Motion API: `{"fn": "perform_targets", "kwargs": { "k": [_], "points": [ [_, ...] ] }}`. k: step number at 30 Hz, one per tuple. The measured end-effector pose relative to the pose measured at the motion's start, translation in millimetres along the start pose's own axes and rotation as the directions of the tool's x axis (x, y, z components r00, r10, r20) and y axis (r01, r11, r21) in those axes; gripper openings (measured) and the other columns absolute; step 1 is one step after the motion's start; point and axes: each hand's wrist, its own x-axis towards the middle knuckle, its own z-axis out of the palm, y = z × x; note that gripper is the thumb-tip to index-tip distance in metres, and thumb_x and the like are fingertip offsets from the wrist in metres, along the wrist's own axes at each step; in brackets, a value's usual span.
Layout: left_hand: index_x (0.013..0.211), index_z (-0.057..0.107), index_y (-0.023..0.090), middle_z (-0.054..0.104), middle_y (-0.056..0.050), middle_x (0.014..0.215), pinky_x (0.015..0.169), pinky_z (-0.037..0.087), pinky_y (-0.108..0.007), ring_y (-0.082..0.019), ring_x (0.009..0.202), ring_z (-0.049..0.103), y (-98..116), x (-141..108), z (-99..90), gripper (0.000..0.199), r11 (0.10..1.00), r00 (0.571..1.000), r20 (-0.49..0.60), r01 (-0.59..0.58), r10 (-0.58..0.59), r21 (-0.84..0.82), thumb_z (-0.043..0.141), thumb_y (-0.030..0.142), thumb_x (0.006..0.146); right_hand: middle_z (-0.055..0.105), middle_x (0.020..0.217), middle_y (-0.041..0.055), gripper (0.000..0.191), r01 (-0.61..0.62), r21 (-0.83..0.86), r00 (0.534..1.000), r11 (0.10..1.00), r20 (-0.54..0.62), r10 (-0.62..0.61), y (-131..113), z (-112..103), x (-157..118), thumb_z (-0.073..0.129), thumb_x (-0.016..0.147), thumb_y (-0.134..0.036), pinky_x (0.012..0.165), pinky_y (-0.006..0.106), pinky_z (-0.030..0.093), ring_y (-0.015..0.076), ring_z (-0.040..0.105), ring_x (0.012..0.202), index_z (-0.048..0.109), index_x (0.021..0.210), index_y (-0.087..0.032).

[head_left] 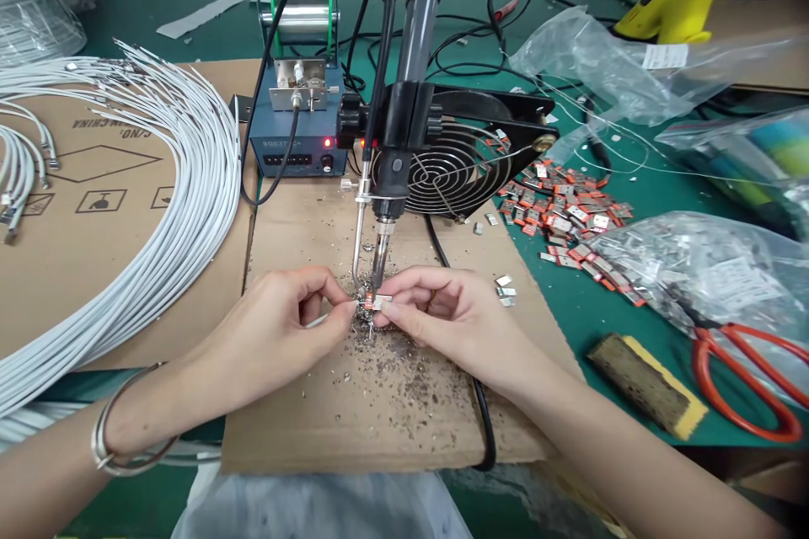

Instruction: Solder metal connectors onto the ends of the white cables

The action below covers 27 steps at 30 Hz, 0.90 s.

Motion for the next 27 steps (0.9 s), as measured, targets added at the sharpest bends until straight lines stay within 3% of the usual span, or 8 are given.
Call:
{"fn": "perform_targets", "kwargs": {
  "k": [5, 15, 22, 27],
  "points": [
    [0.070, 0.059, 0.019, 0.032, 0.008, 0.047, 0.042, 0.024, -0.019, -0.008, 0.044, 0.032, 0, 0, 1.5, 0.018, 0.999, 1.000, -0.020, -0.018, 0.019, 0.047, 0.050, 0.030, 0.081, 0.058, 0.055, -0.0022, 0.017, 0.072, -0.150, 0.989, 0.986, -0.116, -0.090, 7, 5, 2, 0.074, 0.059, -0.022, 0.041, 0.018, 0.035, 0.0063, 0.045, 0.044, 0.064, 0.071, -0.015],
    [0.071, 0.059, 0.020, 0.031, 0.008, 0.047, 0.041, 0.023, -0.019, -0.007, 0.044, 0.031, -3, 0, 4.1, 0.018, 0.997, 0.999, -0.025, -0.026, 0.028, 0.068, 0.050, 0.030, 0.082, 0.059, 0.056, -0.0002, 0.015, 0.099, -0.202, 0.986, 0.974, -0.115, -0.124, 11, 4, 3, 0.071, 0.063, -0.026, 0.042, 0.019, 0.036, 0.0074, 0.046, 0.046, 0.064, 0.071, -0.016],
    [0.073, 0.061, 0.021, 0.032, 0.008, 0.047, 0.041, 0.023, -0.019, -0.007, 0.044, 0.031, -4, 2, 2.6, 0.017, 0.998, 0.999, -0.028, -0.031, 0.033, 0.049, 0.051, 0.032, 0.082, 0.064, 0.060, -0.0015, 0.013, 0.012, -0.015, 0.999, 1.000, -0.049, -0.012, 1, -1, 1, 0.070, 0.061, -0.017, 0.047, 0.015, 0.043, 0.0058, 0.054, 0.050, 0.065, 0.074, -0.016],
    [0.072, 0.062, 0.021, 0.033, 0.008, 0.046, 0.041, 0.023, -0.018, -0.007, 0.043, 0.031, -4, 0, 3.0, 0.018, 0.999, 0.998, -0.050, -0.023, 0.024, 0.038, 0.052, 0.032, 0.081, 0.066, 0.062, -0.0020, 0.011, 0.022, 0.026, 0.999, 0.999, -0.044, -0.020, -1, -2, 2, 0.070, 0.062, -0.015, 0.049, 0.015, 0.045, 0.0059, 0.057, 0.053, 0.066, 0.072, -0.017]
  ]
}}
